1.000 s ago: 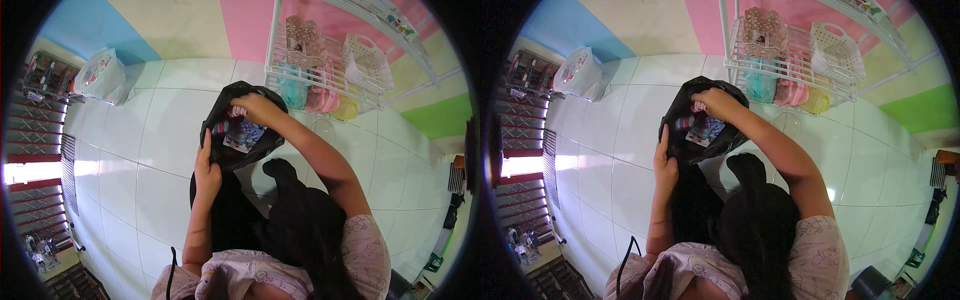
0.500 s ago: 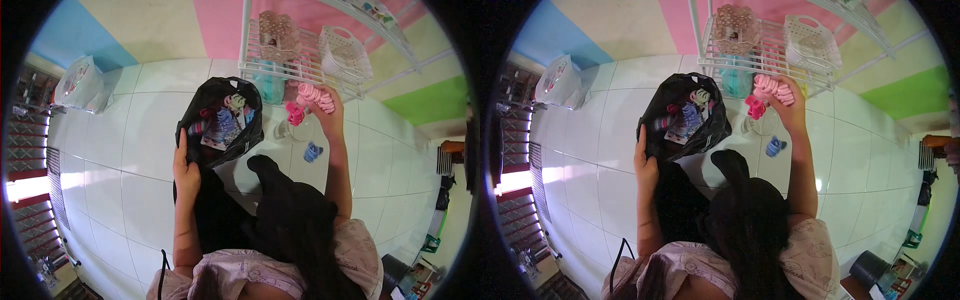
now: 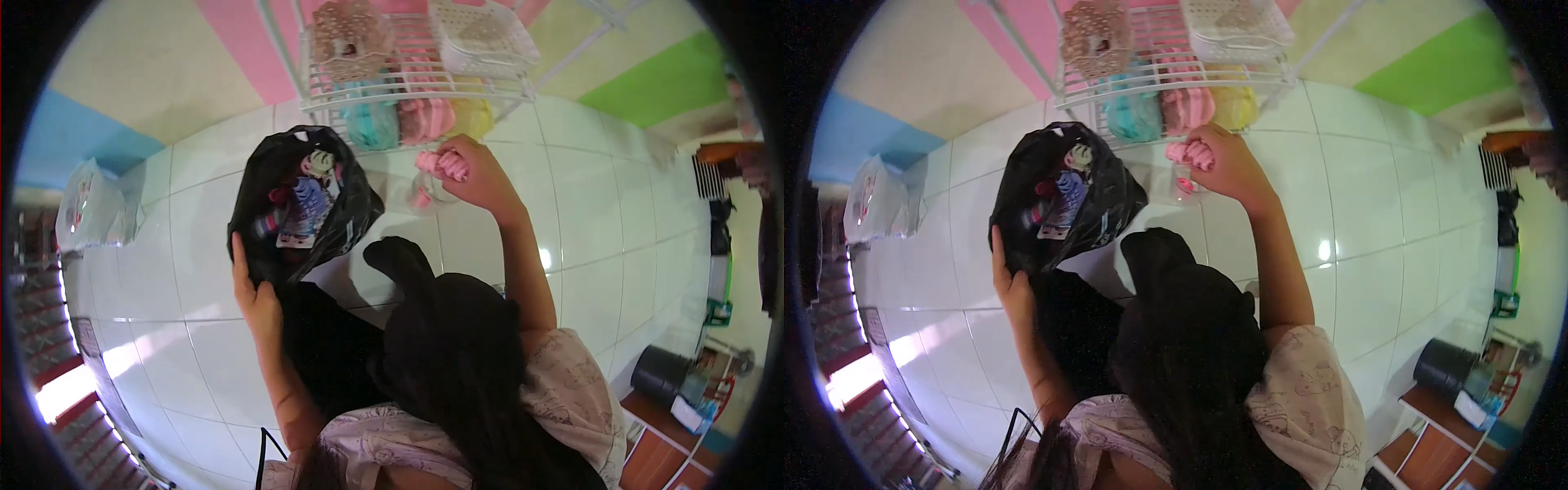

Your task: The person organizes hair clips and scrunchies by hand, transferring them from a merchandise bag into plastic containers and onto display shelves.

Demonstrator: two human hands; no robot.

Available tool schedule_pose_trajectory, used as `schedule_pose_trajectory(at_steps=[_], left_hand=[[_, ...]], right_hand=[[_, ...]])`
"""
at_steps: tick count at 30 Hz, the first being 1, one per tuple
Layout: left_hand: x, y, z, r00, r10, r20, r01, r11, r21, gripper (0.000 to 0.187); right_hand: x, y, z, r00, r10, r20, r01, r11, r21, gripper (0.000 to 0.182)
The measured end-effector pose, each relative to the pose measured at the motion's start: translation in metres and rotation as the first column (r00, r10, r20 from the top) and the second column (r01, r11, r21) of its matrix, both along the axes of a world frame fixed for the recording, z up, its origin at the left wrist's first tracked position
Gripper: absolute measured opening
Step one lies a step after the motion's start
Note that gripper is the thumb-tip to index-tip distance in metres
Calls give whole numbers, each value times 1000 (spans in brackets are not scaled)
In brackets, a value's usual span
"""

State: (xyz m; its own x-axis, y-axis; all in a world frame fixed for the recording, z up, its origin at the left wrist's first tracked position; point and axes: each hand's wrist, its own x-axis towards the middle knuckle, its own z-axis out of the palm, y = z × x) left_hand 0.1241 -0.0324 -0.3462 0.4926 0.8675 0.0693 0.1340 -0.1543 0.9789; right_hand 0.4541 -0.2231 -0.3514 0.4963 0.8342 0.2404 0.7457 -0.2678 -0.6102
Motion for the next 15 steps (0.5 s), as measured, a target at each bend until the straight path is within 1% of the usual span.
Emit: schedule_pose_trajectory(at_steps=[1, 3, 4, 6, 8, 10, 12, 13, 15], left_hand=[[2, -2, 0, 999, 3, 33, -2, 999, -33, 88], [3, -5, 5, 995, -7, 98, 19, 993, -120, 86], [0, -4, 2, 997, -19, 68, 25, 996, -85, 86], [-5, 7, -10, 998, -60, 23, 60, 998, -9, 86], [-8, 14, -15, 995, -88, -36, 91, 993, 81, 87], [-11, 21, -20, 992, -122, -14, 123, 991, 61, 86], [-6, 18, -10, 987, -117, -110, 131, 983, 131, 86], [-4, 16, -8, 987, -91, -133, 109, 985, 133, 87], [-4, 23, -12, 983, -114, -143, 130, 985, 111, 87]], right_hand=[[2, -3, 0, 998, -7, 63, 9, 999, -32, 42], [3, -8, -3, 989, 1, 147, -2, 1000, 7, 39], [2, -11, -6, 982, -4, 188, 0, 1000, 21, 38], [2, -17, -21, 986, -28, 164, 27, 1000, 6, 39], [0, -23, -39, 998, -45, 54, 37, 988, 149, 44], [-11, -31, -44, 982, -182, 55, 170, 970, 175, 47], [-15, -37, -46, 953, -256, 162, 235, 962, 138, 54], [-16, -40, -48, 936, -283, 210, 262, 957, 124, 57], [-15, -43, -52, 950, -296, 104, 281, 950, 134, 58]])
